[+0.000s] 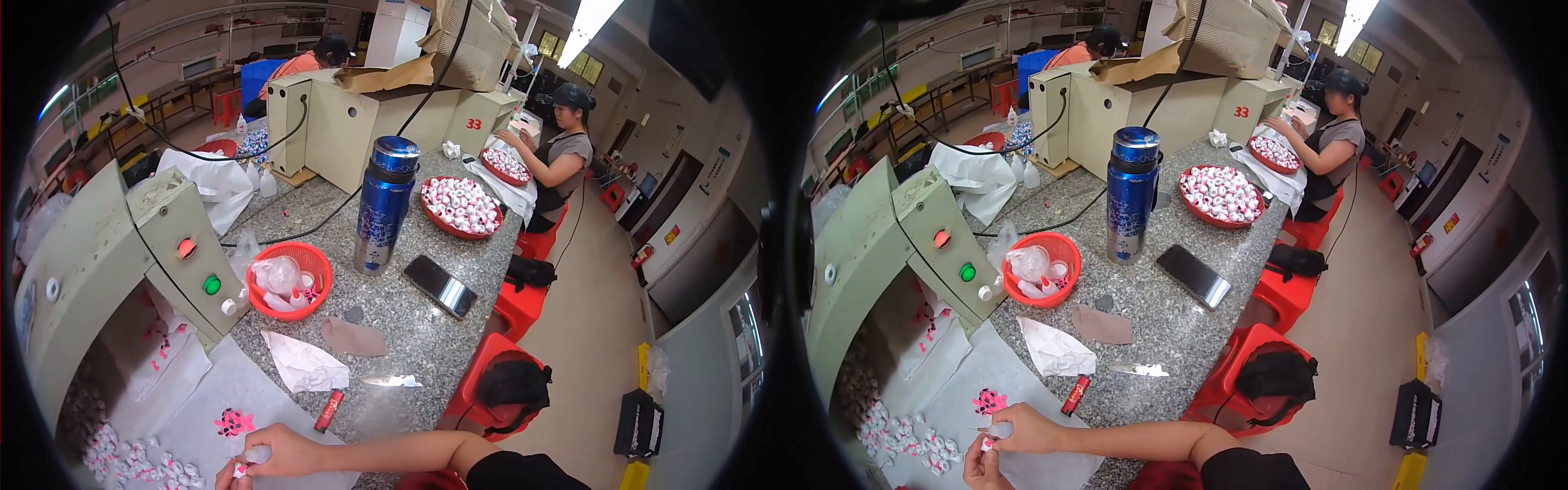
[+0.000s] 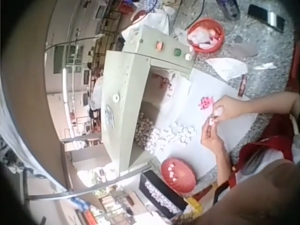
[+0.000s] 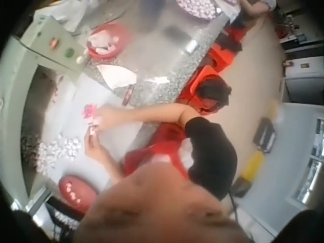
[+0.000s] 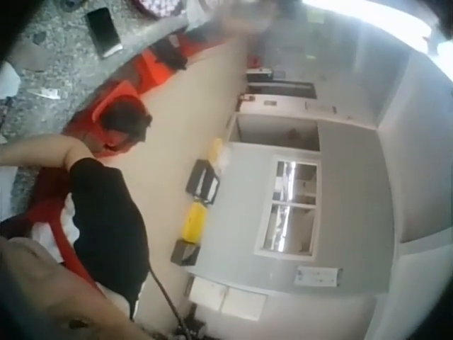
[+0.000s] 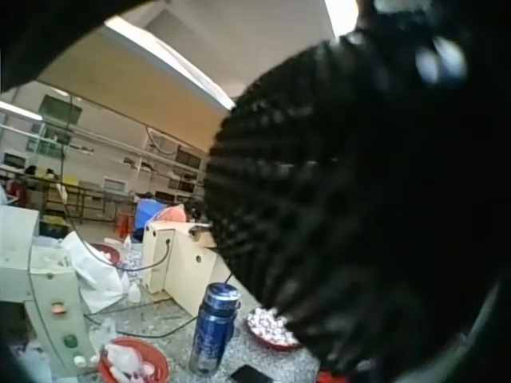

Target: Assembling small plastic toy parts by gluing white components onto pink flower-shaped bases at a factory workbench.

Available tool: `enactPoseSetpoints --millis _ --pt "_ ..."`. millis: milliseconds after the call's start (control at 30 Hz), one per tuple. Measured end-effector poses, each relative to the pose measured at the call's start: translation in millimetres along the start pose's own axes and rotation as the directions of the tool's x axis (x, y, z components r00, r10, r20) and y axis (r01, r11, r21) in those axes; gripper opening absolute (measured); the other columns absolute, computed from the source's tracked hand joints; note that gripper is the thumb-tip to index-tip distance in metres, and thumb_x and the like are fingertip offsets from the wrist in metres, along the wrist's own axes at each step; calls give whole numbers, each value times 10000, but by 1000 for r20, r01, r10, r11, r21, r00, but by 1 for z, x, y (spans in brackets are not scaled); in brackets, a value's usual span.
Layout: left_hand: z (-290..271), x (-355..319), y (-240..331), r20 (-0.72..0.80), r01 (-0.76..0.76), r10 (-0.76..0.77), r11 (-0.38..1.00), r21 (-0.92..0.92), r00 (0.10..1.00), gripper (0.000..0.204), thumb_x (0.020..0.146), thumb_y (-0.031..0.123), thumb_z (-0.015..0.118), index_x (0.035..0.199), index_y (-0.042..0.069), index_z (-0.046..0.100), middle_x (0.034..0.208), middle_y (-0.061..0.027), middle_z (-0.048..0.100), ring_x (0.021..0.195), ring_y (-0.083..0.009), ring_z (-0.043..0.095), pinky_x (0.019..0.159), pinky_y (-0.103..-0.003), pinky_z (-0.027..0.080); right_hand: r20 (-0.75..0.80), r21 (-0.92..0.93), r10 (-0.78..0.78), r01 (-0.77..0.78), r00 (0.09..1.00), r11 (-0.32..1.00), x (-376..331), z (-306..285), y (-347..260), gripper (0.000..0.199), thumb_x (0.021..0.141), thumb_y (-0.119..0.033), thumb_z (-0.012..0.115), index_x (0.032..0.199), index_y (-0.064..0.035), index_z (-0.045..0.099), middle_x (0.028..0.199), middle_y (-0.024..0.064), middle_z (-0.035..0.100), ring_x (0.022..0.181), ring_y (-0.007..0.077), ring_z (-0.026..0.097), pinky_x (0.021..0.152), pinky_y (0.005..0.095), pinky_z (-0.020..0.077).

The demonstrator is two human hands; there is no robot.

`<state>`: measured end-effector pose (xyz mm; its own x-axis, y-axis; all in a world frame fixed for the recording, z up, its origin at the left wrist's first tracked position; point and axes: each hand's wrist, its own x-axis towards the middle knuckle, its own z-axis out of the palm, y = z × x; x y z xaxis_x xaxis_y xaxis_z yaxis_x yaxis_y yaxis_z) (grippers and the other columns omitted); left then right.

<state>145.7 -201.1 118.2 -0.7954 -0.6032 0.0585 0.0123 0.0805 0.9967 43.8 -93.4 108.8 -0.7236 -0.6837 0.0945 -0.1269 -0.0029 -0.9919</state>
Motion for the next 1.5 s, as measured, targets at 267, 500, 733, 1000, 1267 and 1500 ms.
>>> enactPoseSetpoints --millis 267,500,733,1000,1267,1500 --pt "-2 4 -4 57 47 -47 999 2 997 242 791 55 566 1001 -63 583 889 -134 621 784 -194 575 750 -299 462 -156 3 -297 301 942 954 2 3 -1 177 674 -132 671 748 -4 573 712 99 563 648 184 551 609 285 431" --pt "-10 8 -13 104 213 -188 905 -368 977 249 822 72 542 1032 -61 523 906 -136 597 786 -216 569 719 -311 482 -24 124 -367 367 930 922 5 -5 -2 132 702 -79 661 778 -7 579 756 67 576 667 144 572 603 265 450" --pt "-12 5 -14 73 74 -69 995 -67 995 200 803 30 556 976 -66 529 978 -187 590 860 -229 582 733 -316 493 94 381 -60 20 994 925 -1 -4 -9 168 752 -134 649 777 11 569 651 21 559 531 71 521 468 199 404" --pt "-18 -5 -16 93 74 -67 994 -79 993 199 797 47 570 964 -59 550 950 -191 609 842 -218 592 718 -291 489 210 440 105 -190 972 877 -5 4 7 198 762 -144 639 870 13 583 635 21 564 556 64 541 468 192 414" --pt "-5 2 -11 104 196 -174 944 -266 979 282 710 -103 613 970 -43 523 853 -117 610 763 -156 610 688 -260 514 174 277 191 -234 966 932 -3 -10 1 173 761 -38 624 930 -3 607 855 41 611 747 77 564 629 205 467" --pt "-17 13 -15 148 142 -93 919 -368 985 243 752 -74 605 985 -38 546 882 -104 621 806 -138 606 710 -247 502 194 327 249 -302 949 895 14 3 -4 161 763 -53 640 913 -10 606 823 22 607 637 49 524 548 184 432"
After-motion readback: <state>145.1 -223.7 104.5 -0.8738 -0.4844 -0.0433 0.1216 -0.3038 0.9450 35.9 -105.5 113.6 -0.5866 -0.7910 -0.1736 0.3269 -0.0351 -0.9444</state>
